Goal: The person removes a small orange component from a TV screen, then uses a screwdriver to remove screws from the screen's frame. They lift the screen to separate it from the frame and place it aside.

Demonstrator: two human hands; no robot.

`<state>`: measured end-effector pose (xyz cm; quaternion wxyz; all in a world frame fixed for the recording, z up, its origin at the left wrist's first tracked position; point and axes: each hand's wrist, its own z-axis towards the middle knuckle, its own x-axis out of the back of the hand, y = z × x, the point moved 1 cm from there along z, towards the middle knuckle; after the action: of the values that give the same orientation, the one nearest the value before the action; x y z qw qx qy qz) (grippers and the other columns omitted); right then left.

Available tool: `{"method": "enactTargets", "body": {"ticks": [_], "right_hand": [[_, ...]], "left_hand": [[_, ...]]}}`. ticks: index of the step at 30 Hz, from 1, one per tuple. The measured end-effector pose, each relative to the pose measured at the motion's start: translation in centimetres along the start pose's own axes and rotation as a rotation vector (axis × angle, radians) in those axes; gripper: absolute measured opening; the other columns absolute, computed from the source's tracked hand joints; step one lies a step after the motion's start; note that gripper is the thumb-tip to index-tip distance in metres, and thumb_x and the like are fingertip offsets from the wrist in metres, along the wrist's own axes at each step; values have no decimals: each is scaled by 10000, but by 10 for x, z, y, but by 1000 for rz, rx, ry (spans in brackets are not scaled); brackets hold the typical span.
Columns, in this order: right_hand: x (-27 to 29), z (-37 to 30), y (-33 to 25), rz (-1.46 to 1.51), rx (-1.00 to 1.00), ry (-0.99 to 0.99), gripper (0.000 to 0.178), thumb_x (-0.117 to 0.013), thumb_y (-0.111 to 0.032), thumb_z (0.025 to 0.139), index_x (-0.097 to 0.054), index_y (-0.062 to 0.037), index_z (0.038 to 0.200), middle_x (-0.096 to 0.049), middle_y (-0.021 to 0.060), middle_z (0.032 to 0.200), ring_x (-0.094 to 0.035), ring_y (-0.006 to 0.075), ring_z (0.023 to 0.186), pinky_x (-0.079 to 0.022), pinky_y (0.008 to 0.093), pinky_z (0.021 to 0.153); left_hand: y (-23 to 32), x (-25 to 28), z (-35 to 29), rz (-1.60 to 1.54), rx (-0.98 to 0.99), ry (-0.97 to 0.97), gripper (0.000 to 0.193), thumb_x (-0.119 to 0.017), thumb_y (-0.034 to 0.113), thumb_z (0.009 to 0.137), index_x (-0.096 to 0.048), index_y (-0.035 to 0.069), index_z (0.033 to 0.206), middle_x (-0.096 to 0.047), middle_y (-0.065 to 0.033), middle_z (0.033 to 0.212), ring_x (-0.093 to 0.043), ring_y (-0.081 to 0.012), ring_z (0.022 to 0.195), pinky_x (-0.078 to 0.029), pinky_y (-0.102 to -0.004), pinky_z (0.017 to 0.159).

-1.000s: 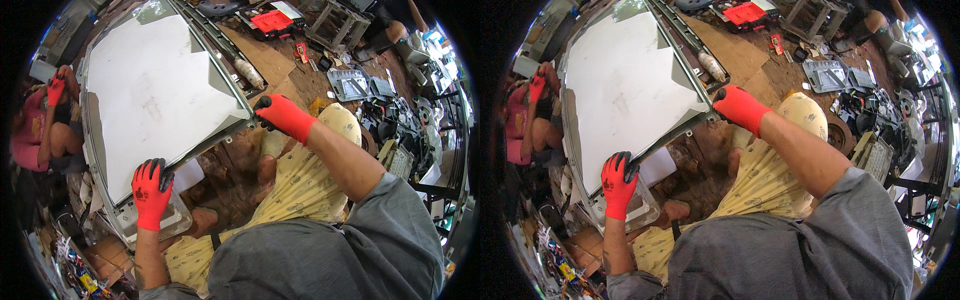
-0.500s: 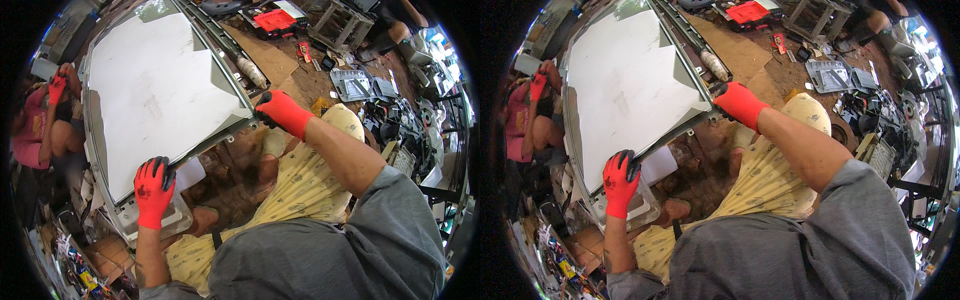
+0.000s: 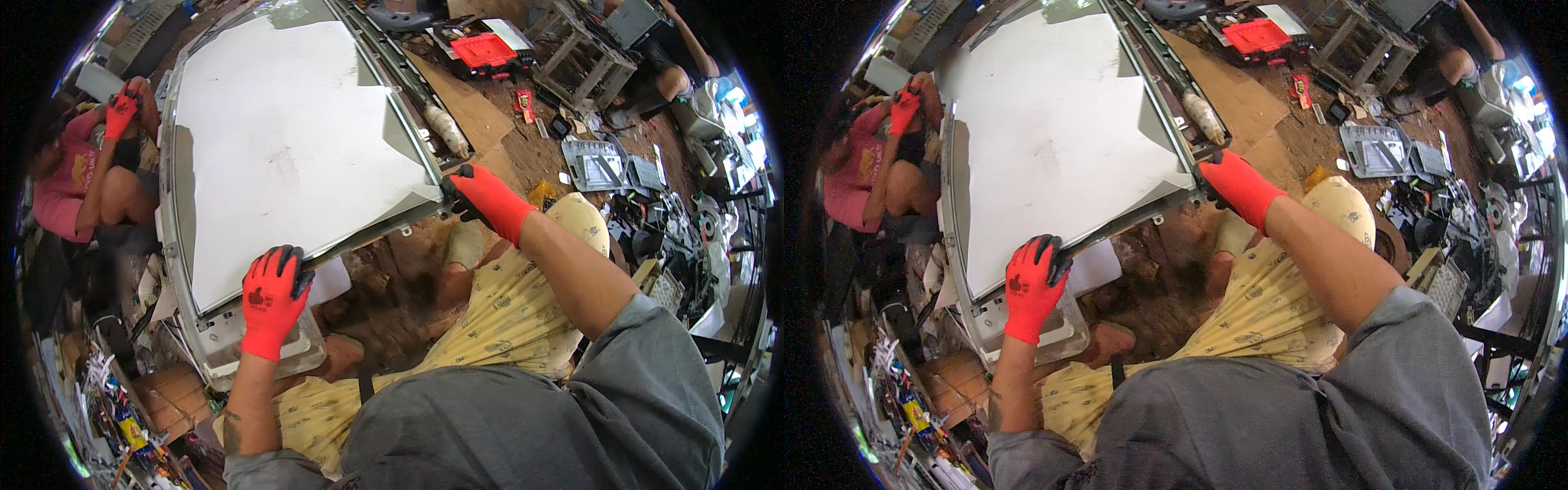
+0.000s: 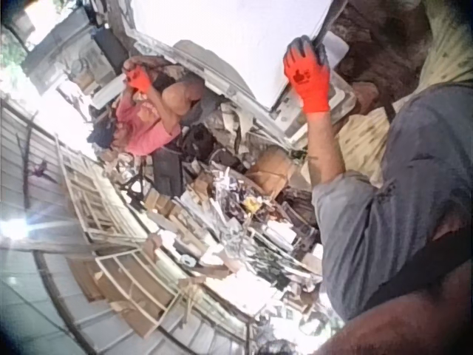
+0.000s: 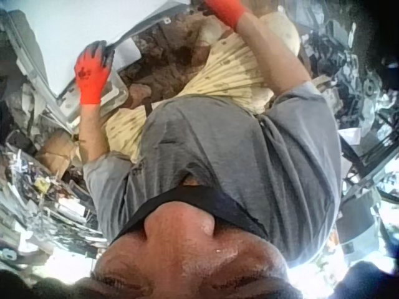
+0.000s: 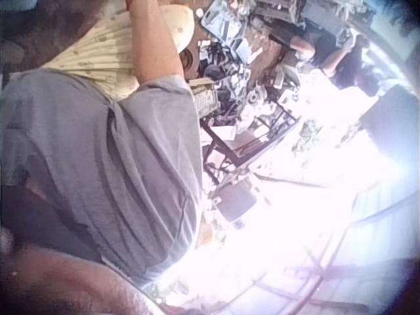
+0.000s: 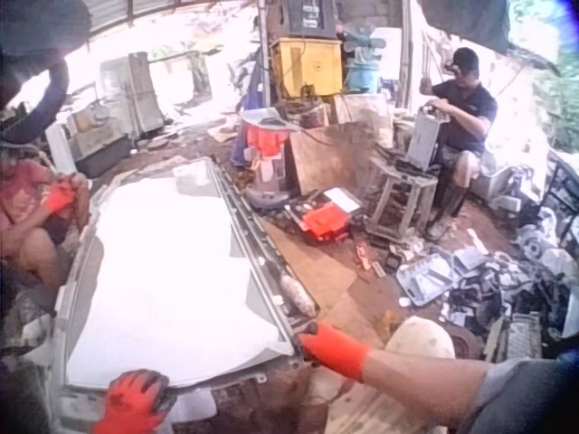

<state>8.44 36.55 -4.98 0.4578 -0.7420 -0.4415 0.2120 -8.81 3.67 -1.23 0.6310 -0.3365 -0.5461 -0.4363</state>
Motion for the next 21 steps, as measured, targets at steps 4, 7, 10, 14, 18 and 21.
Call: {"method": "enactTargets", "body": {"ticks": [4,7,10,14,18,21], "right_hand": [[-3,11,10,80,-40,-111,278,-583,-357,908,-592,-79,921,-608,49,747,-579,147,600,-471,284,520],[-5,7,9,107,-45,-117,281,-564,-361,930,-583,-82,953,-610,53,745,-592,152,588,-481,292,513],[-5,12,11,130,2,-169,294,-550,-373,940,-589,-82,952,-608,54,741,-598,166,569,-491,305,506],[-13,6,-3,168,-42,-83,311,-568,-380,931,-612,-76,982,-583,49,706,-585,168,515,-448,294,431],[-12,2,-8,155,-27,-71,326,-572,-393,929,-622,-72,962,-582,47,681,-585,179,494,-445,303,416],[-14,-2,-13,122,3,-48,347,-582,-410,922,-638,-69,954,-591,48,676,-579,176,479,-442,301,410]], "left_hand": [[-3,-4,-3,7,-3,30,433,-739,220,751,-624,75,1143,-606,-133,1169,-565,-342,1081,-454,-452,921],[-4,-4,-5,-6,26,19,419,-733,251,758,-623,77,1123,-600,-130,1173,-565,-337,1083,-451,-460,928],[-7,2,-2,-53,24,-10,418,-727,275,762,-620,81,1116,-596,-116,1164,-560,-325,1089,-449,-456,937],[-11,5,-8,-30,21,28,419,-711,329,778,-624,101,1118,-595,-109,1168,-551,-312,1104,-445,-440,944],[-11,8,-10,-41,17,64,427,-721,337,770,-632,94,1109,-604,-116,1162,-558,-304,1097,-448,-433,942],[-9,11,-11,-10,12,74,421,-723,323,767,-629,84,1101,-613,-112,1145,-573,-290,1071,-465,-422,909]]}}
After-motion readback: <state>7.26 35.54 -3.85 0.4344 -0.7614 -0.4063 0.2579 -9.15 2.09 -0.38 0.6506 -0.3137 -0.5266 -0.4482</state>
